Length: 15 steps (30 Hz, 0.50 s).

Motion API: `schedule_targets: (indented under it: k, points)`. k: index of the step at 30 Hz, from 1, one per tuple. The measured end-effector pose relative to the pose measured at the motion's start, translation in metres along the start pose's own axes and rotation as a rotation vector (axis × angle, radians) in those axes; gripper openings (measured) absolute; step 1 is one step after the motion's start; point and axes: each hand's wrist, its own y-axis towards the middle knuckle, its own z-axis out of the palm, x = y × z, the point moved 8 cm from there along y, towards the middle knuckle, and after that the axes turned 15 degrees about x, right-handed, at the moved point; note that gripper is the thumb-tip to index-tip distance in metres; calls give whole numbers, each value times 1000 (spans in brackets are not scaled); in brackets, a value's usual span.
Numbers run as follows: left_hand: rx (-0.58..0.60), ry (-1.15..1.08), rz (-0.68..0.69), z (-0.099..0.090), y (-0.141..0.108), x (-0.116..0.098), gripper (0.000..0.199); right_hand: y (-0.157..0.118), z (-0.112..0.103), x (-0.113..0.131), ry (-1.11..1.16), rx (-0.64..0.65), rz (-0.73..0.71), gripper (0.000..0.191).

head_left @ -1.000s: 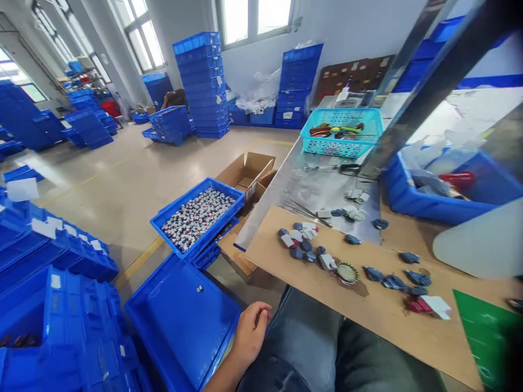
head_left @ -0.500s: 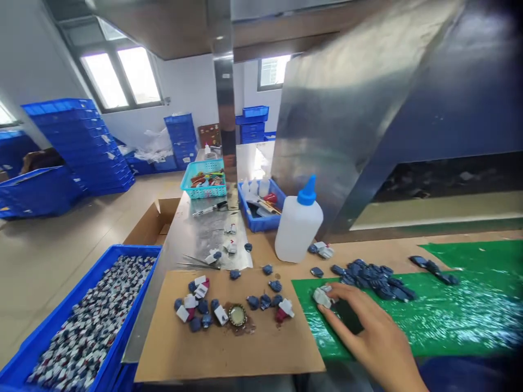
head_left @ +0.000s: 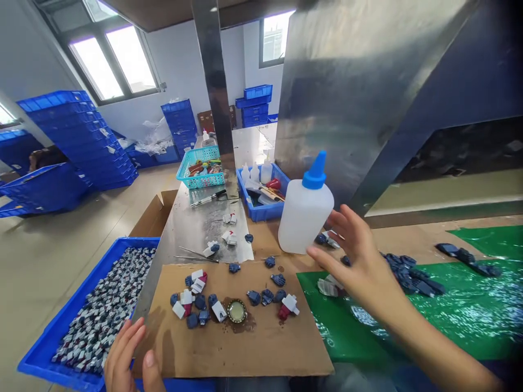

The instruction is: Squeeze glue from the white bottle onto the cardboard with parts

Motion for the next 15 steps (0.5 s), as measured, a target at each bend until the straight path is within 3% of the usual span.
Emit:
schedule_targets:
  k: [4, 6, 8, 11, 15]
  points:
    - [-156, 95, 236, -24, 2, 6, 25, 37, 16, 4, 136, -62, 106, 78]
    - [-133, 116, 378, -25, 0, 3, 30, 46, 16, 5, 114, -124, 133, 80]
    - [-72, 93, 426, -25, 0, 4, 29, 51, 15, 9, 83, -148, 103, 83]
    - [-17, -2, 380, -28, 1, 12, 20, 54, 14, 13, 47, -164, 48, 81]
    - [-153, -178, 193, -42, -5, 28, 18, 46, 11, 22, -102, -156, 10, 81]
